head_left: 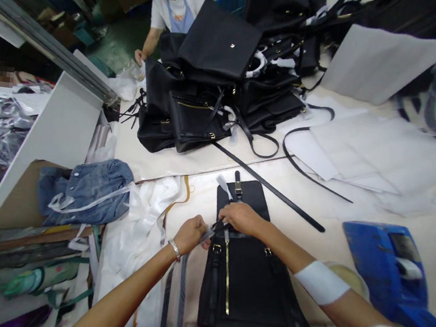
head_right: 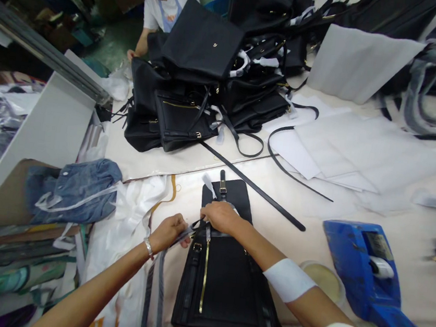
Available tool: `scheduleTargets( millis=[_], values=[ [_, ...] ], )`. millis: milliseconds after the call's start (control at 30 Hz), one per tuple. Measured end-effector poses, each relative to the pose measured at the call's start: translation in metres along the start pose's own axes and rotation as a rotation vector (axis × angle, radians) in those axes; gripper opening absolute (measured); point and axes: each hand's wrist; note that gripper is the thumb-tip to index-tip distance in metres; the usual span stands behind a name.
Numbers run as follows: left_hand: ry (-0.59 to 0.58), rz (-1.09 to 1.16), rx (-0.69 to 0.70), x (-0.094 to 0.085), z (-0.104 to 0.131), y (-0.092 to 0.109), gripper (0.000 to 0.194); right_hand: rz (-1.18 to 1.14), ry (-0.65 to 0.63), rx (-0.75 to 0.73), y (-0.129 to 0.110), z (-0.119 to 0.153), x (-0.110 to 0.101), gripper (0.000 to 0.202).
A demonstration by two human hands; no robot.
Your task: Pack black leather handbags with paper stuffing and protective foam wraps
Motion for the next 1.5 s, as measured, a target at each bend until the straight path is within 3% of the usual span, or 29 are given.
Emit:
scheduleTargets(
  millis=[267,433,600,833,1033,1167,1300,1500],
  values=[
    [-0.038,-0.165,0.020,0.007,-0.026,0.008,0.012,-0.052,-0.021,-0.065,-0.012,-0.002,0.014,0.016],
    [-0.083,-0.152,-0.025,0.013,-0.037,0.008,0.017,-0.041,0.099,0.109,0.007,0.008,0.004,0.021],
    [-0.060,-0.199,-0.040,0.013,-0.047,0.008,0.016,-0.001,0.009,0.130,0.010,0.009,0.010,0.022],
    [-0.104,-0.245,-0.058,0.023,-0.054,0.010,0.015,-0.137,0.000,0.140,0.013,0.007,0.017,0.024],
    [-0.118,-0.338,-0.044,0.032,-0.057,0.014,0.026,-0.272,-0.006,0.184,0.008,0.013,0.017,0.026],
    [-0.140,-0.361,-0.055,0.035,-0.059,0.015,0.018,-0.153,0.099,0.234,0.015,0.021,0.008,0.027],
    [-0.157,-0.392,-0.056,0.039,-0.060,0.022,0.015,-0.047,0.068,0.193,0.016,0.024,0.013,0.022],
    [-0.083,-0.486,-0.024,0.039,-0.066,0.031,0.009,-0.051,0.092,0.129,0.004,0.028,0.025,0.019]
  ],
)
Point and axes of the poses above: each hand's wrist, its own z-axis away from the middle knuckle, its own x-axis out of the palm, y = z × x, and after that the axes turned 2 degrees about x, right-handed
